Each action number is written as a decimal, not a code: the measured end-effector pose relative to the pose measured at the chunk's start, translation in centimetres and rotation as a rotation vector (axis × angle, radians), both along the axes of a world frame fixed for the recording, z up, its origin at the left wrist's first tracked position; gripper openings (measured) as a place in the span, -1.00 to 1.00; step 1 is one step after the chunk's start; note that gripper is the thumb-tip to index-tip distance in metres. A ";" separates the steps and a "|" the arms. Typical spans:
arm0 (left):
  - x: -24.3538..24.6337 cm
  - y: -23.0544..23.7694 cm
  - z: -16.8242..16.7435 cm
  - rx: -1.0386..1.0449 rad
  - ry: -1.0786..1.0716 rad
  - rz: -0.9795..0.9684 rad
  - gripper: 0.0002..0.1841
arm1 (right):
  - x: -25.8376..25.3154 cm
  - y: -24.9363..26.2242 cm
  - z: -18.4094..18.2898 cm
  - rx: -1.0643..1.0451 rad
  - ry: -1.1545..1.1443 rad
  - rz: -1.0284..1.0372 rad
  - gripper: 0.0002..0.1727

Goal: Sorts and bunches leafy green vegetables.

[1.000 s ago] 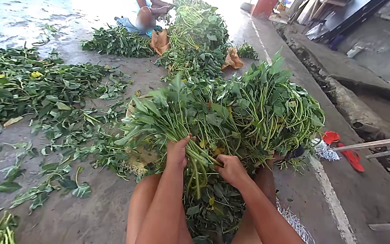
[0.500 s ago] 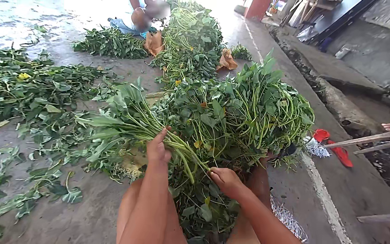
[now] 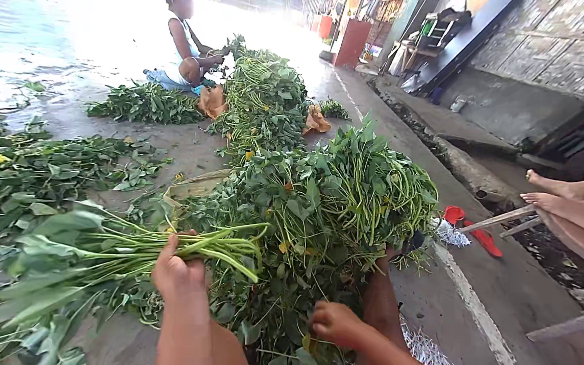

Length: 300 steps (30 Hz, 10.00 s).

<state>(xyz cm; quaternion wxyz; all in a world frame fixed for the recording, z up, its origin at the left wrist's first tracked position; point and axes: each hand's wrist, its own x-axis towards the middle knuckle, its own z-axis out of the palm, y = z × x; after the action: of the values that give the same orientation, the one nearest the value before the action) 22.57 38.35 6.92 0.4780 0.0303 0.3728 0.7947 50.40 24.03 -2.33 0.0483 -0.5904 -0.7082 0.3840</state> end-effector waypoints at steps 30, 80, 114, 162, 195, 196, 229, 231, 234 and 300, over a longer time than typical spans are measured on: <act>7.9 -2.7 -0.1 -0.057 0.261 -0.737 -0.79 | -2.2 6.6 5.1 0.211 1.025 -1.112 -0.59; 4.5 -3.2 -1.8 0.101 0.092 -0.403 -0.77 | -8.2 5.8 4.3 0.440 -0.049 -0.236 -0.66; 5.5 -4.1 0.8 -0.064 0.158 -0.675 -0.85 | 2.9 6.9 10.5 0.463 0.333 -0.847 -0.54; 2.6 -2.8 -0.4 -0.174 0.493 -0.653 -0.67 | -8.3 7.7 4.1 0.279 0.736 -0.684 -0.57; 5.0 -2.5 -1.7 -0.357 0.528 -0.725 -0.55 | -5.4 3.7 7.6 -0.031 0.236 -0.482 -0.77; 5.1 -2.6 -1.5 -0.356 0.444 -0.734 -0.58 | -4.9 4.0 7.2 0.057 0.327 -0.578 -0.80; 4.1 -3.8 -0.4 -0.194 0.245 -0.928 -0.87 | -9.9 7.9 9.3 0.006 0.682 -0.488 -0.78; 3.9 -3.8 -0.4 -0.161 0.251 -0.977 -0.85 | -9.6 7.7 9.3 -0.071 0.870 -0.566 -0.86; 3.9 -3.6 -0.1 -0.164 0.331 -0.999 -0.83 | -9.3 7.4 9.5 -0.115 0.889 -0.555 -0.88; 2.2 -1.8 -1.0 -0.146 0.018 -0.413 -0.80 | -8.3 3.4 6.5 0.020 0.711 -0.359 -0.79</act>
<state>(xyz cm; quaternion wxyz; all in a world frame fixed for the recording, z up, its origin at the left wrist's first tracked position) 24.80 36.54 5.91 0.6282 0.0784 0.4193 0.6507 42.09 27.47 4.13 0.3626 -0.5347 -0.5366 0.5429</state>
